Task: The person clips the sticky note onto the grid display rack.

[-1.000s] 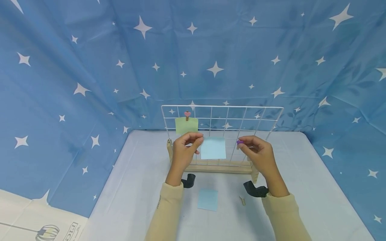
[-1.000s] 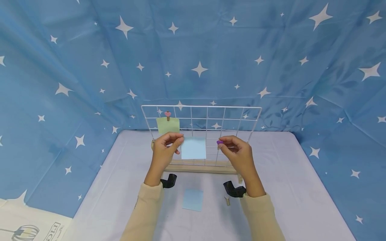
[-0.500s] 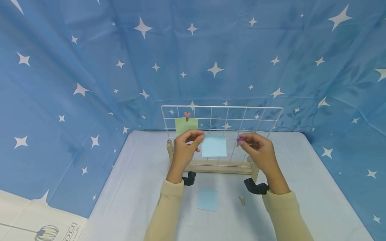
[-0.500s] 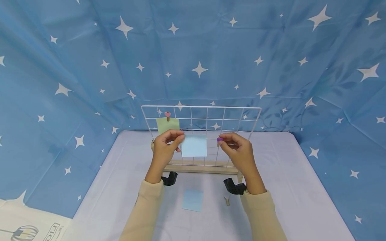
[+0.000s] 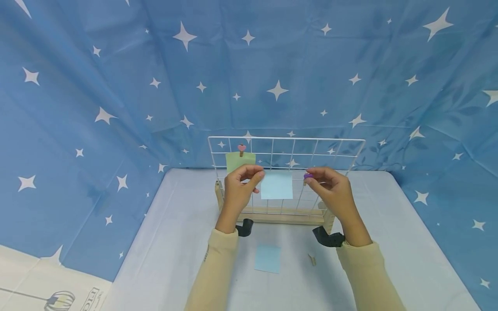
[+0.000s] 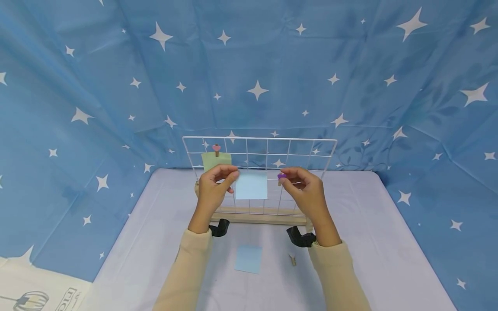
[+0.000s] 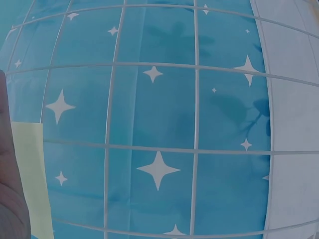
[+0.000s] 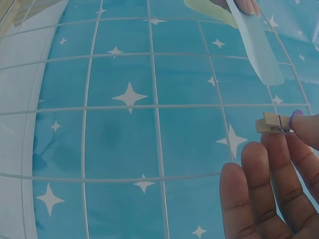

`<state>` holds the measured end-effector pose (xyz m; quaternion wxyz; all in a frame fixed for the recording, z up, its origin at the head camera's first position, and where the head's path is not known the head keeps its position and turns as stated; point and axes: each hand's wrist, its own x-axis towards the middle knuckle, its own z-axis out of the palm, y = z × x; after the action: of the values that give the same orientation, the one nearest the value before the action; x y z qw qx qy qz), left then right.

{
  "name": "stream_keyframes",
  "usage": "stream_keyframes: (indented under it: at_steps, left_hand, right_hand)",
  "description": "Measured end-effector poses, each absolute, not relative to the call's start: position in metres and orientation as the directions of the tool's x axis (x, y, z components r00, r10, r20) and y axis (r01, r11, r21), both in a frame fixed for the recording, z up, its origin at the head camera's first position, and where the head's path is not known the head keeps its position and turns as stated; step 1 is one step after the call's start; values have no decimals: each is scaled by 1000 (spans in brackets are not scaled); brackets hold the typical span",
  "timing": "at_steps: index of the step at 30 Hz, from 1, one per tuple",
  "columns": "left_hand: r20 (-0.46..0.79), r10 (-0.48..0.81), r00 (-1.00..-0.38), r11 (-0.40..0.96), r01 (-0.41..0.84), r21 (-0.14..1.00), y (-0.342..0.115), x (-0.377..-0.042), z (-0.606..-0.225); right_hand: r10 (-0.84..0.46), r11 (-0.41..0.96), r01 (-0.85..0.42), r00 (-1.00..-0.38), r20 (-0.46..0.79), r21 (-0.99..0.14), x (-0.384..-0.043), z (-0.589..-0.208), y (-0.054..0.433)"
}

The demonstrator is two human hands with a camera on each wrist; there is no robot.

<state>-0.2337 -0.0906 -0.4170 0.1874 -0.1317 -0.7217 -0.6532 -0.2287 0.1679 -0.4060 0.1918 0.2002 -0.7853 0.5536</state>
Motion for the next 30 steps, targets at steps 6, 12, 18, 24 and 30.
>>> stream_keyframes:
  at_steps: [6, 12, 18, 24, 30]
  left_hand:
    - [446, -49, -894, 105, 440, 892, -89, -235, -418]
    - [455, -48, -889, 103, 448, 888, -88, -237, -417]
    - [461, -50, -886, 112, 454, 884, -89, -240, -415]
    - [458, -46, -888, 109, 451, 886, -90, -242, -413]
    - [458, -58, -887, 109, 451, 886, -90, -244, -408]
  right_hand:
    - [-107, 299, -526, -848, 520, -796, -230, -405, 165]
    - [-126, 299, -537, -842, 525, -789, -233, -400, 164]
    - [-163, 311, -549, -835, 526, -776, -237, -395, 163]
    - [-171, 308, -544, -839, 516, -781, -240, -390, 163]
    - [-175, 306, -552, -833, 524, -776, -241, -388, 161]
